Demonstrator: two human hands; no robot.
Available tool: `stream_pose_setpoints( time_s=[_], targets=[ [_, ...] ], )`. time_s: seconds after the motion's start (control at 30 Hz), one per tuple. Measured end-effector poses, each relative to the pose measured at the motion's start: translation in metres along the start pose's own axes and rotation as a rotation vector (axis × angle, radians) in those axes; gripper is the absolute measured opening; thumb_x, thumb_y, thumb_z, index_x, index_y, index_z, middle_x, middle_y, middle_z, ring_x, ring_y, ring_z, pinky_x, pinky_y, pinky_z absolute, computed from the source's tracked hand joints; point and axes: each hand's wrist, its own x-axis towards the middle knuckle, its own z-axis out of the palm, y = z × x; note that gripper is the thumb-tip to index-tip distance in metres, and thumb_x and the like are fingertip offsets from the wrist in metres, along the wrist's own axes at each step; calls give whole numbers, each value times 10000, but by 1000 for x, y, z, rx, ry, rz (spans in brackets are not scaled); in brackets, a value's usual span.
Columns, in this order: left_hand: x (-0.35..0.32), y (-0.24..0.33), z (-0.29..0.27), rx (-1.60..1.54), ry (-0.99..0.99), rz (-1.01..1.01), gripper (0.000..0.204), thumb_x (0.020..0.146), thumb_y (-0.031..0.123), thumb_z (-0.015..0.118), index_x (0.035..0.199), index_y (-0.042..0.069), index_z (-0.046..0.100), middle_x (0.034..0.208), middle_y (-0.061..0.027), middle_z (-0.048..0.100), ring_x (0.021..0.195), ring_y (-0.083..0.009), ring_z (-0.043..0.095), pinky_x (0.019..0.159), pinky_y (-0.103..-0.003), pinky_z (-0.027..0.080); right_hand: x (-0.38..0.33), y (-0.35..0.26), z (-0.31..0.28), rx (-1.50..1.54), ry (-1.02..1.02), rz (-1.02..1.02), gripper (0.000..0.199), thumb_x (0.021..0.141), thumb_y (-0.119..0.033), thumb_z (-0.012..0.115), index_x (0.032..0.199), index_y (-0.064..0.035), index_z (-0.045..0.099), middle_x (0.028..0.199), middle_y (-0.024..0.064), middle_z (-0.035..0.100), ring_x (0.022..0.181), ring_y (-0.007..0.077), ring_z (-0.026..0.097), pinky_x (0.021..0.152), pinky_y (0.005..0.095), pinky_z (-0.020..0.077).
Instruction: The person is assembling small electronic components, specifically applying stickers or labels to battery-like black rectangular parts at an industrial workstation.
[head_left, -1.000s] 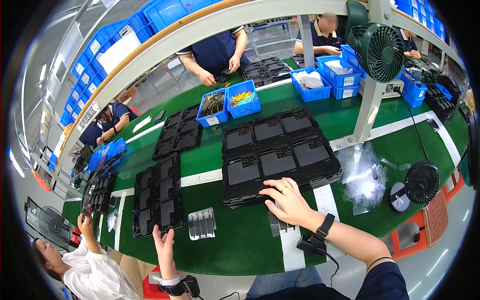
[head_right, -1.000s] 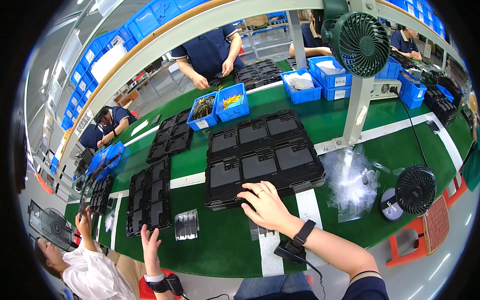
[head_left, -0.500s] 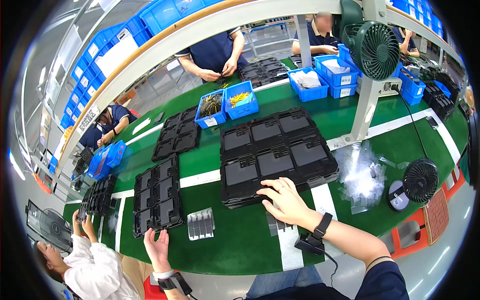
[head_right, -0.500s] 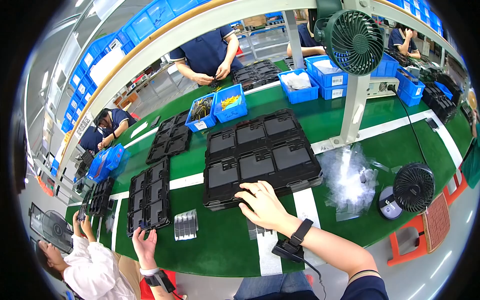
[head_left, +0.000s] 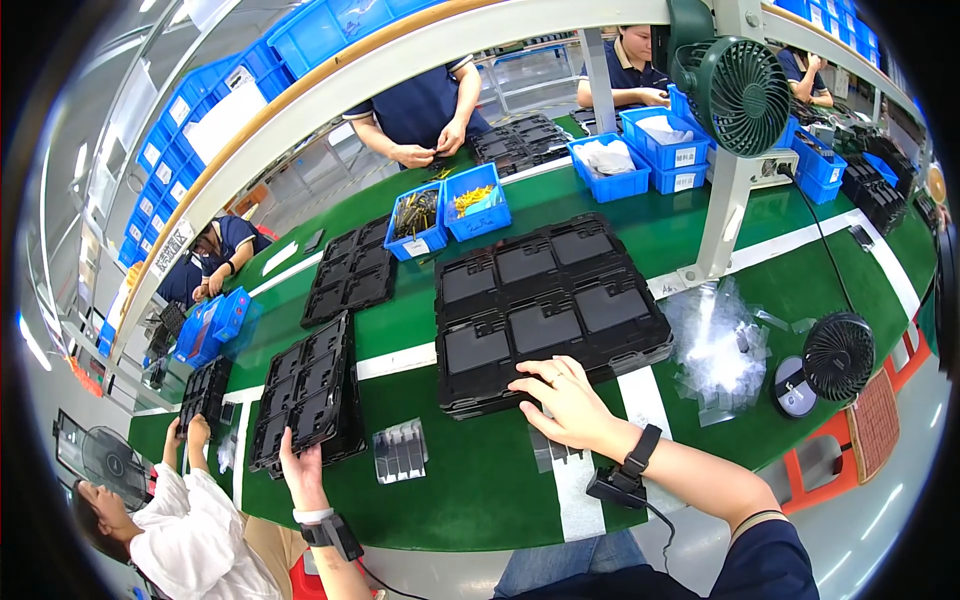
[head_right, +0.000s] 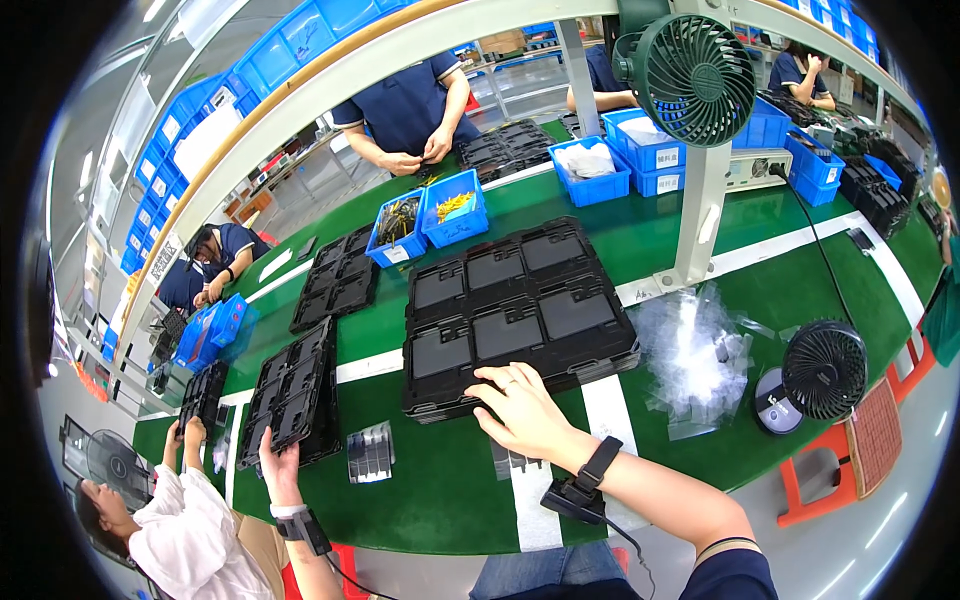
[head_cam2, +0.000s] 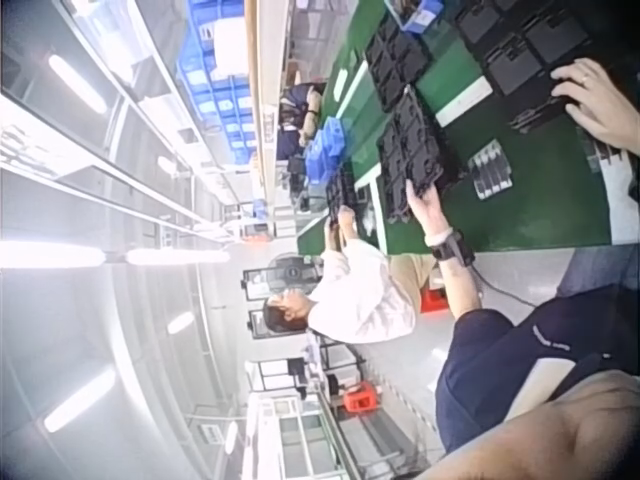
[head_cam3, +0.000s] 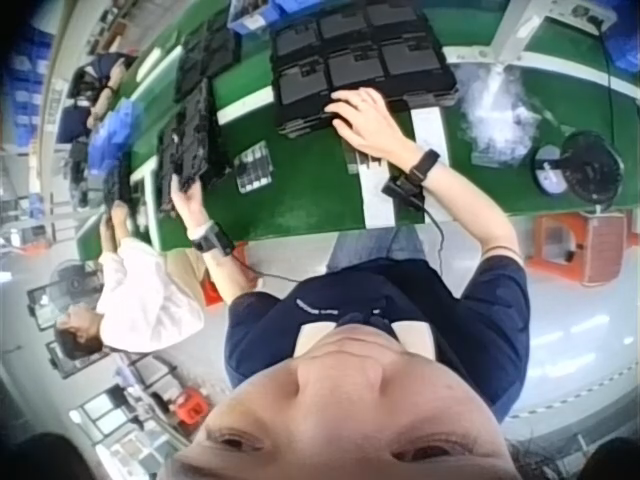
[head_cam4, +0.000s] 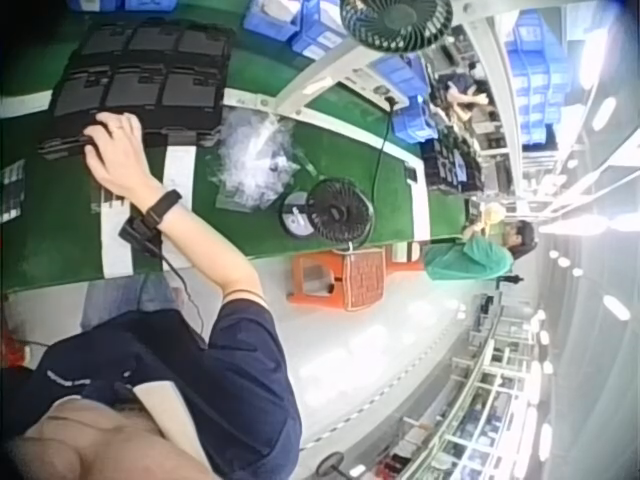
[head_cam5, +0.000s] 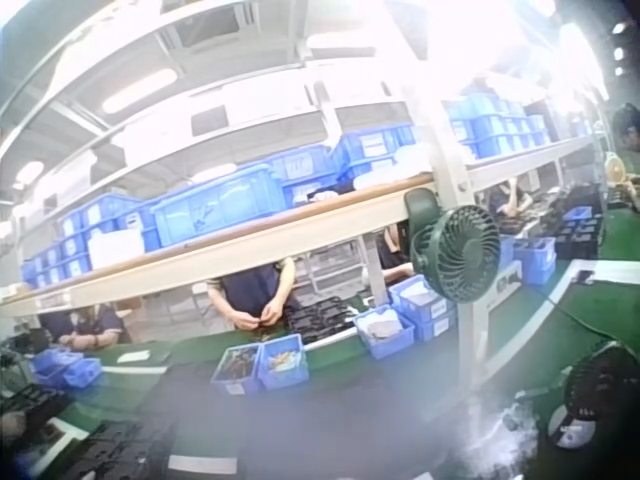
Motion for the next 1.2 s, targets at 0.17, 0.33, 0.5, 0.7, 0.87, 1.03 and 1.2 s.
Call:
stream_pose_setpoints(
  time_s=[0.17, 0.33, 0.5, 0.7, 0.87, 1.03, 1.2],
  targets=[
    [20, 4, 3, 91, -92, 242, 265, 776, 12, 625, 1029, -21, 552, 1034, -110, 603, 933, -201, 577, 846, -309, 476, -2, 3, 3, 9, -10, 31, 257, 810, -175, 570, 1057, -104, 574, 1183, 124, 498, 1082, 309, 437, 985, 426, 291],
    [21, 19, 29, 227, -172, 471, 219, 783, 37, 624, 979, -28, 550, 992, -84, 594, 905, -164, 564, 850, -283, 457, -2, 3, 2, 17, -18, 45, 262, 807, -181, 574, 1057, -104, 576, 1179, 124, 499, 1090, 308, 436, 986, 428, 292],
    [-25, 19, 83, 237, -312, 356, 295, 820, 88, 597, 1070, -44, 513, 1060, -127, 590, 943, -192, 573, 872, -317, 452, 0, 0, -2, -3, 88, -58, 208, 785, -147, 590, 975, -62, 588, 1088, 129, 527, 1009, 299, 487, 932, 420, 355],
    [-24, -15, 103, 383, -373, 404, 397, 794, 105, 579, 1172, 21, 490, 1144, -80, 554, 1042, -195, 528, 925, -323, 401, -4, -11, -3, 235, -88, -346, 56, 722, -99, 629, 758, -80, 590, 664, 36, 547, 622, 194, 557, 568, 306, 459],
    [-63, -84, 162, 505, -319, 96, 627, 774, 205, 640, 1310, 14, 379, 1230, -70, 490, 1096, -172, 476, 951, -291, 366, -7, -8, -6, 239, -13, -376, 65, 666, -111, 673, 699, -97, 619, 540, 2, 485, 467, 162, 495, 444, 283, 411],
    [-42, -128, 160, 744, -558, -111, 437, 815, 128, 588, 1216, 4, 467, 1138, -69, 534, 1041, -160, 502, 919, -272, 374, -9, -11, -3, 229, -65, -385, 208, 701, -177, 667, 585, -98, 513, 450, 22, 415, 435, 189, 485, 406, 311, 388],
    [-46, -130, 158, 769, -520, -89, 293, 812, 104, 573, 1095, 31, 547, 1012, -34, 579, 921, -114, 535, 803, -242, 427, -8, -9, 0, 215, -29, -411, 139, 676, -131, 680, 611, -102, 560, 478, 3, 406, 420, 159, 460, 393, 284, 379]
  ],
)
